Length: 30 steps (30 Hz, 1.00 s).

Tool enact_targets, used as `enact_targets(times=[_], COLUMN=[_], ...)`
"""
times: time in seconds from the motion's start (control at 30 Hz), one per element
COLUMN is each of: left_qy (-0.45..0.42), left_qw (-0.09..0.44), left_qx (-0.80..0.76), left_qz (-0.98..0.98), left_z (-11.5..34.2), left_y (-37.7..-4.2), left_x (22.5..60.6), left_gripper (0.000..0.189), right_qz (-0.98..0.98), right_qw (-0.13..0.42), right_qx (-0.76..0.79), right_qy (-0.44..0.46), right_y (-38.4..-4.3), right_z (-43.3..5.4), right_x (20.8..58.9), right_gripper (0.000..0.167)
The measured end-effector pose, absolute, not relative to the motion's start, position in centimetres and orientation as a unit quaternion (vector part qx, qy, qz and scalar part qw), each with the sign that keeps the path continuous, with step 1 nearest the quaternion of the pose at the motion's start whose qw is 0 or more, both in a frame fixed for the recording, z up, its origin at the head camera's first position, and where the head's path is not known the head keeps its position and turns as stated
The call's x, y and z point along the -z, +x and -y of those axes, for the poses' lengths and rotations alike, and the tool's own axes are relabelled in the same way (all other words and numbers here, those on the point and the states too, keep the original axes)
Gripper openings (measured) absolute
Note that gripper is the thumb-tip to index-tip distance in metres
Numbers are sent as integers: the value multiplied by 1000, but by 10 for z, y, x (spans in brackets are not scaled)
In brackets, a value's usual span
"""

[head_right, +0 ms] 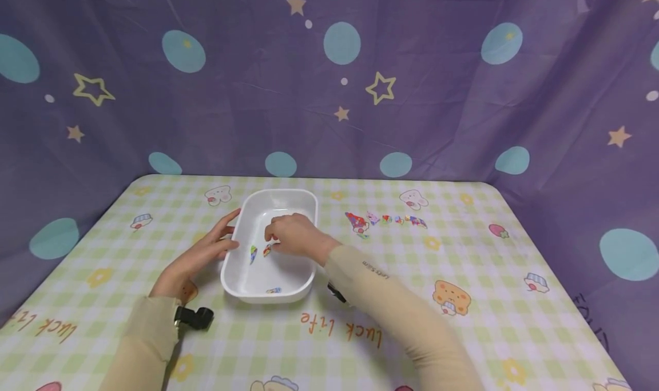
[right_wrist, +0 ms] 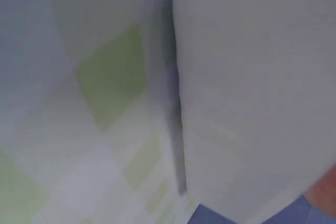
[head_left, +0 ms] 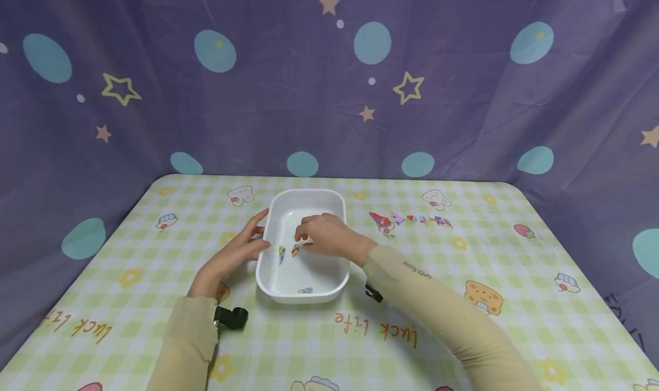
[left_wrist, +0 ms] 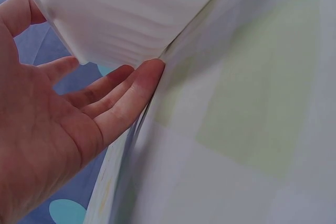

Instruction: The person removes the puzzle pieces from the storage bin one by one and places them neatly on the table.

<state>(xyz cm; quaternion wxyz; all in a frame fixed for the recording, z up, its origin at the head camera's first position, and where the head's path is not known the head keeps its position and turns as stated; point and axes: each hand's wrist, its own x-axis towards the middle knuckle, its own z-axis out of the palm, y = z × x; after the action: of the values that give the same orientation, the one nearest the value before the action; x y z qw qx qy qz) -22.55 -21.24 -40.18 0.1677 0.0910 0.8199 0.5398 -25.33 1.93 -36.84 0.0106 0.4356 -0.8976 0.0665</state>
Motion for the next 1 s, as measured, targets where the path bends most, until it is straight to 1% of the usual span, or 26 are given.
enact_targets(times=[0.17,0.33,0.53,0.63,1.0], left_qy=[90,99,112,113,107], left_qw=[169,165,164,163,166], left_qx=[-544,-551,-551,-553,-552], left_qz=[-817,-812,-811,-809,-810], left_z=[213,214,213,213,214], left_y=[-224,-223,-224,-224,-225], left_x=[402,401,402,403,402], left_gripper=[71,71,70,70,70], right_qz=[893,894,903,906,901], right_qw=[0,-16,-59,-72,-62], right_qx=[-48,-46,-42,-43,-35], right_qy=[447,445,423,416,427], right_y=[-250,-248,-248,-248,-251], right_z=[-10,-3,2,4,6], right_x=[373,374,378,380,385], right_gripper=[17,20,24,25,22])
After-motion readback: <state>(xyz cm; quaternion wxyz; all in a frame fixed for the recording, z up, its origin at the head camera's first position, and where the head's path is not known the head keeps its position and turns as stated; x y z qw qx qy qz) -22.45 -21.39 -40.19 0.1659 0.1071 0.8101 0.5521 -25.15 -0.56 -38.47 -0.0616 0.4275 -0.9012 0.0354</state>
